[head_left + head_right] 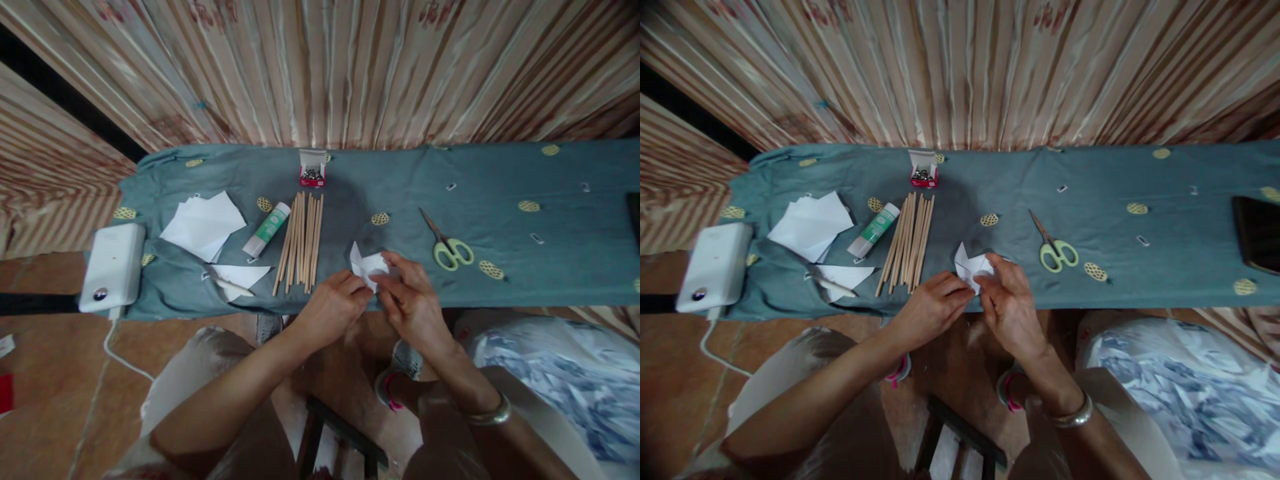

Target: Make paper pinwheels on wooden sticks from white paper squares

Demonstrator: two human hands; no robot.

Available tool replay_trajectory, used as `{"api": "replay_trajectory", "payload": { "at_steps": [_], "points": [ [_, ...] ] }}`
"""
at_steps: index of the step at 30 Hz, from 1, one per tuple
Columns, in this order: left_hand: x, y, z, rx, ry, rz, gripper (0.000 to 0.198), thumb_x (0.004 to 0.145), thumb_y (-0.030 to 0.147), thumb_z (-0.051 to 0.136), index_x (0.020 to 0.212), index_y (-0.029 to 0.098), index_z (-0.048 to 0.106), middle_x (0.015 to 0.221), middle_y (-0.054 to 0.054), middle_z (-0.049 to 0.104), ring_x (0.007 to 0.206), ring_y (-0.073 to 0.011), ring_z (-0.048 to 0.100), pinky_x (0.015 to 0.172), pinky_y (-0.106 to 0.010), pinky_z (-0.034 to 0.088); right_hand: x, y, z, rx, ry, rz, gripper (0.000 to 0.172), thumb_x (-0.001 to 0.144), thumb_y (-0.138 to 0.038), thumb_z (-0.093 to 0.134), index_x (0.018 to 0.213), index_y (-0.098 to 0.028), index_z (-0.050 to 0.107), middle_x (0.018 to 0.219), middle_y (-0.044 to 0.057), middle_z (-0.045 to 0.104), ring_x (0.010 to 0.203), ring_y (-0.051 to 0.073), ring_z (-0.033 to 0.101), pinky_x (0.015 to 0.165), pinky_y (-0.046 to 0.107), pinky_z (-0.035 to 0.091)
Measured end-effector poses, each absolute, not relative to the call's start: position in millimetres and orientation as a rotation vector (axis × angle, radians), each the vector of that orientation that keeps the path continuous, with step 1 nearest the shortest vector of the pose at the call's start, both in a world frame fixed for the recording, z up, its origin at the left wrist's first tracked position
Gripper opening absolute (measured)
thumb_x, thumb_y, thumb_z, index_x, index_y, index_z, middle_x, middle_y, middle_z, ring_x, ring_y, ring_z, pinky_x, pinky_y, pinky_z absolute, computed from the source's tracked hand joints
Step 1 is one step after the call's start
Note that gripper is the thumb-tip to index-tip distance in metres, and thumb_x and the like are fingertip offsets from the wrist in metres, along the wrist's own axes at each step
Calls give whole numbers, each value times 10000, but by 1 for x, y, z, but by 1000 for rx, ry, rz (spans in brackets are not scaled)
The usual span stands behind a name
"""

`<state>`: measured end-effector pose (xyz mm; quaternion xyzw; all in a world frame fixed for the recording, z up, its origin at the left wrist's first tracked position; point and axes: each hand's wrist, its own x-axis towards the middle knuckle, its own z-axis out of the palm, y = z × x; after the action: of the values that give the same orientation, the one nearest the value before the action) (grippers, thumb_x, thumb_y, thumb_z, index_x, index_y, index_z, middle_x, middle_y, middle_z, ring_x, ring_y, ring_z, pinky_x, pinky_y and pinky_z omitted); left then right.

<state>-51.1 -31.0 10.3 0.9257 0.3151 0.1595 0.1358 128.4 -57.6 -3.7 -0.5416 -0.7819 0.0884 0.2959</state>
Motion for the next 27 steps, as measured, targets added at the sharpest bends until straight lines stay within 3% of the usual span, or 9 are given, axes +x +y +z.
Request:
{"api": "replay_trajectory", "payload": {
  "at_steps": [10,27],
  "points": [
    [-51,-31,10,2626,955,509,151,918,170,489,961,132,629,948,-67,620,924,-186,600,824,-318,523,121,-65,-13,-1465,-2092,109,293,881,-106,442,1101,-156,628,1398,175,453,1272,317,430,984,523,420],
    [-52,-31,11,2661,946,450,127,906,158,508,939,123,625,924,-65,613,898,-193,587,800,-319,529,126,-63,-9,-1434,-2114,162,325,870,-101,452,1128,-163,640,1360,168,485,1229,312,469,969,517,439]
  ]
}}
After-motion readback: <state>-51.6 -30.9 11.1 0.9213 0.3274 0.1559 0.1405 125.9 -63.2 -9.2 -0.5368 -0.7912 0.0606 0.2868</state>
